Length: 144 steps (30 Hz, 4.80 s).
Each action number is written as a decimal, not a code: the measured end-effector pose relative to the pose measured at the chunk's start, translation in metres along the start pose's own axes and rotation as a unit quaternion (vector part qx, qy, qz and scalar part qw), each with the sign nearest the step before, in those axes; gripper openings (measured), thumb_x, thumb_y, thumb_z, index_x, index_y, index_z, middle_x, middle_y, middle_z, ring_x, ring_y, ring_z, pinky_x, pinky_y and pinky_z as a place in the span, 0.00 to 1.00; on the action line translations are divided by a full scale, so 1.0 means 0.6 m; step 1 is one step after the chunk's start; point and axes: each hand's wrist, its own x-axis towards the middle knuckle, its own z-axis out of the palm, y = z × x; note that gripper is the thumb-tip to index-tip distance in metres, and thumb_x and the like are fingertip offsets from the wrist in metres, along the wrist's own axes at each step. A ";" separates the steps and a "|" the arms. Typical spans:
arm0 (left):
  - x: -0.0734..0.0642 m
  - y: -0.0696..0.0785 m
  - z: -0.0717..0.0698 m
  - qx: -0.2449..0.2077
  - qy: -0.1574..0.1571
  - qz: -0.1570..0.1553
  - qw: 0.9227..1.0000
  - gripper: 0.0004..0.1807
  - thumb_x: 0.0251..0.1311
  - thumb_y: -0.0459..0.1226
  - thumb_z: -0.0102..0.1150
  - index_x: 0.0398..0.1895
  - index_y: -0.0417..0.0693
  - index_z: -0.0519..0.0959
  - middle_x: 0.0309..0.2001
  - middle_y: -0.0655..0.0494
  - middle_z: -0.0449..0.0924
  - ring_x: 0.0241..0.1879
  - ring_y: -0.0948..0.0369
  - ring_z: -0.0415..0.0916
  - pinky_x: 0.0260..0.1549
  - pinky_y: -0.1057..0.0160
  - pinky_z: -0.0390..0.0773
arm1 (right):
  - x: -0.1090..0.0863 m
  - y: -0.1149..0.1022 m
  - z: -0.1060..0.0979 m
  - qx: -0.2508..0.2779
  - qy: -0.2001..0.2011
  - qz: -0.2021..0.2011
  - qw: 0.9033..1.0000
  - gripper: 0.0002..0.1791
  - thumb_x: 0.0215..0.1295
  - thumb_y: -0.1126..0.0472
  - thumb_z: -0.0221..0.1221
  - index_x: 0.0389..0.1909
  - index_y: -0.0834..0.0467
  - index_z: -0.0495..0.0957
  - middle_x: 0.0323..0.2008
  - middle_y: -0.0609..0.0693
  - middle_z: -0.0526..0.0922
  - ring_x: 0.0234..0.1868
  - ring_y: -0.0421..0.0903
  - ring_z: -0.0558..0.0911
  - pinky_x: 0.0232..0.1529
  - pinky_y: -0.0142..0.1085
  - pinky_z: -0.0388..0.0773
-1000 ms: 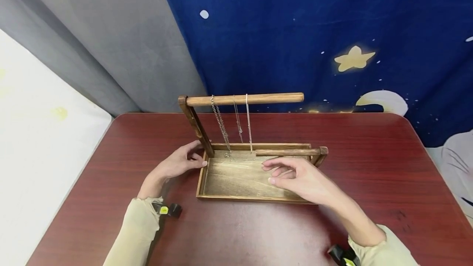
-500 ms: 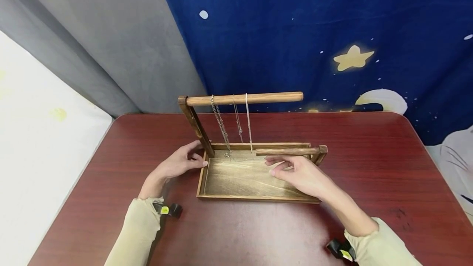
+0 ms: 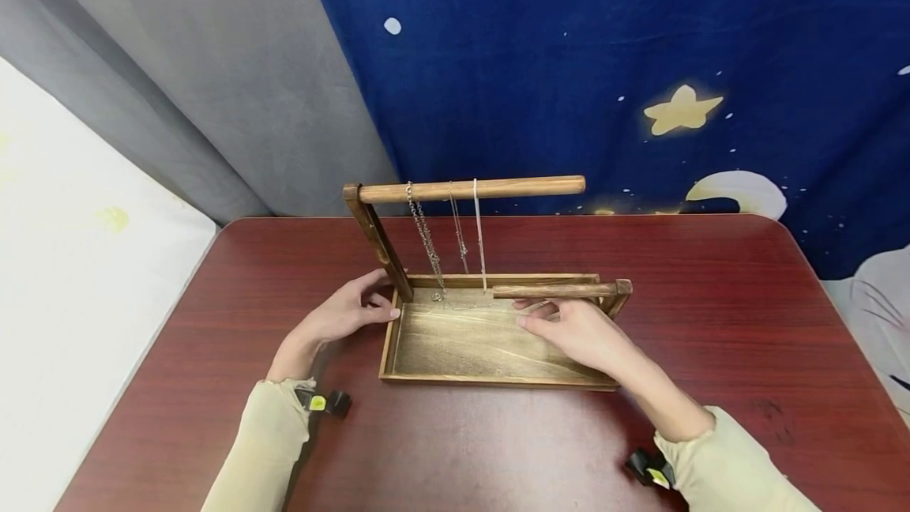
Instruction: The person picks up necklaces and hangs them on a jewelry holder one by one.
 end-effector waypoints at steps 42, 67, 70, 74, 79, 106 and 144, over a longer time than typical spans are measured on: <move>-0.003 0.002 0.000 -0.003 -0.007 0.012 1.000 0.41 0.62 0.34 0.66 0.75 0.37 0.57 0.44 0.43 0.82 0.43 0.55 0.80 0.43 0.60 0.75 | 0.042 0.009 0.027 -0.097 -0.020 -0.031 0.995 0.12 0.69 0.48 0.56 0.32 0.51 0.79 0.19 0.40 0.71 0.25 0.39 0.71 0.37 0.40 0.74; 0.001 0.000 -0.001 -0.007 -0.003 0.003 1.000 0.41 0.62 0.35 0.67 0.75 0.38 0.58 0.52 0.41 0.79 0.44 0.54 0.80 0.44 0.61 0.75 | 0.060 0.020 0.041 -0.030 -0.007 -0.020 0.999 0.13 0.63 0.52 0.65 0.44 0.55 0.85 0.35 0.44 0.87 0.34 0.39 0.81 0.41 0.42 0.75; 0.001 -0.001 -0.001 -0.009 -0.004 0.004 1.000 0.41 0.62 0.35 0.67 0.75 0.38 0.58 0.52 0.40 0.79 0.44 0.53 0.80 0.43 0.60 0.76 | 0.061 0.020 0.044 -0.014 0.004 -0.037 0.999 0.14 0.61 0.56 0.66 0.46 0.56 0.84 0.34 0.44 0.87 0.37 0.40 0.83 0.42 0.41 0.75; 0.000 -0.002 -0.002 -0.006 -0.005 0.004 1.000 0.41 0.62 0.35 0.66 0.75 0.38 0.57 0.49 0.41 0.80 0.44 0.53 0.80 0.43 0.60 0.76 | 0.063 0.021 0.047 -0.007 0.010 -0.042 0.999 0.13 0.60 0.57 0.67 0.45 0.56 0.85 0.33 0.43 0.86 0.36 0.39 0.83 0.41 0.38 0.75; -0.001 -0.001 -0.001 -0.007 -0.007 0.006 1.000 0.41 0.62 0.35 0.67 0.75 0.38 0.57 0.47 0.41 0.81 0.44 0.53 0.80 0.43 0.60 0.75 | 0.066 0.024 0.050 -0.010 0.018 -0.057 0.998 0.09 0.60 0.59 0.66 0.41 0.54 0.85 0.33 0.41 0.84 0.32 0.36 0.77 0.35 0.32 0.72; 0.000 -0.003 -0.001 -0.002 -0.005 0.005 1.000 0.41 0.63 0.35 0.66 0.75 0.38 0.56 0.48 0.41 0.81 0.45 0.53 0.80 0.44 0.61 0.74 | 0.069 0.020 0.064 -0.024 0.045 -0.041 0.998 0.04 0.55 0.59 0.67 0.33 0.48 0.86 0.26 0.37 0.79 0.28 0.36 0.73 0.33 0.32 0.67; -0.002 -0.003 -0.002 0.001 -0.003 0.005 1.000 0.42 0.63 0.35 0.66 0.75 0.36 0.56 0.51 0.41 0.81 0.44 0.55 0.80 0.46 0.61 0.73 | 0.044 0.011 0.069 -0.062 0.066 -0.086 0.992 0.09 0.67 0.60 0.60 0.27 0.46 0.79 0.22 0.40 0.71 0.24 0.39 0.66 0.28 0.34 0.64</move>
